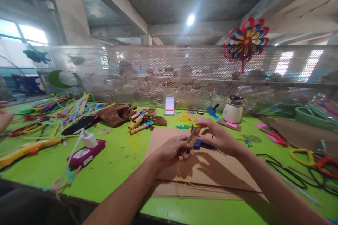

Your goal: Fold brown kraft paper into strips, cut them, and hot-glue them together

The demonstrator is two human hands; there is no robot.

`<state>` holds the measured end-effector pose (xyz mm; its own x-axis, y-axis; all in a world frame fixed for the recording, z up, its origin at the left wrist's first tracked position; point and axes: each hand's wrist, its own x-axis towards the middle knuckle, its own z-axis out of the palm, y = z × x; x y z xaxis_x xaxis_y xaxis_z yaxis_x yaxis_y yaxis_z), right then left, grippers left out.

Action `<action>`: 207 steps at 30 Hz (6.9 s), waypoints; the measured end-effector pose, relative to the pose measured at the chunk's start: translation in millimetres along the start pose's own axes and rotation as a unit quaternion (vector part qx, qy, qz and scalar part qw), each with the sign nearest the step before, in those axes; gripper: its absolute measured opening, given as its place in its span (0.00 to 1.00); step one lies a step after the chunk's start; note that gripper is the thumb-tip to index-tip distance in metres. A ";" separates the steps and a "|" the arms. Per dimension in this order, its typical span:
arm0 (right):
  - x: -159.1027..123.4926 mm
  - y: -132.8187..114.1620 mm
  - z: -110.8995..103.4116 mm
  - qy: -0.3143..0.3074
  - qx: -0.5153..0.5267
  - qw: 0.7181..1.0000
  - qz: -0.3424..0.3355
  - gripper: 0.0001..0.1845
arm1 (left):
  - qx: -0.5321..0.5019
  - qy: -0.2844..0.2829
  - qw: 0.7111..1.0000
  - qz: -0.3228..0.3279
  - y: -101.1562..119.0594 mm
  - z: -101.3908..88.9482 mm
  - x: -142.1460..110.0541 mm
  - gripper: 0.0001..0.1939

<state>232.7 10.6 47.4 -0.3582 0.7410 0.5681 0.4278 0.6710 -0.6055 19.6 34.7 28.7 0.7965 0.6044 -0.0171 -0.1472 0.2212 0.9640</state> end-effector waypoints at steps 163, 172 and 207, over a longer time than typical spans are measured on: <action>-22.5 30.9 15.8 0.105 0.288 0.928 0.211 0.26 | 0.081 0.040 0.995 -0.034 -17.5 14.1 8.4 0.15; -21.6 38.4 9.8 0.128 0.265 0.942 0.163 0.21 | 0.096 -0.002 0.995 -0.021 -12.3 12.9 3.9 0.16; -12.3 18.5 15.8 0.376 0.328 0.854 0.149 0.18 | 0.226 0.287 0.910 0.197 25.8 41.5 -14.3 0.11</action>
<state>231.9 14.4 20.4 0.4249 0.8203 0.3828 -0.2385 0.5093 -0.8268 28.8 0.0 64.8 0.2768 0.8974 0.3435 0.0051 -0.3588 0.9334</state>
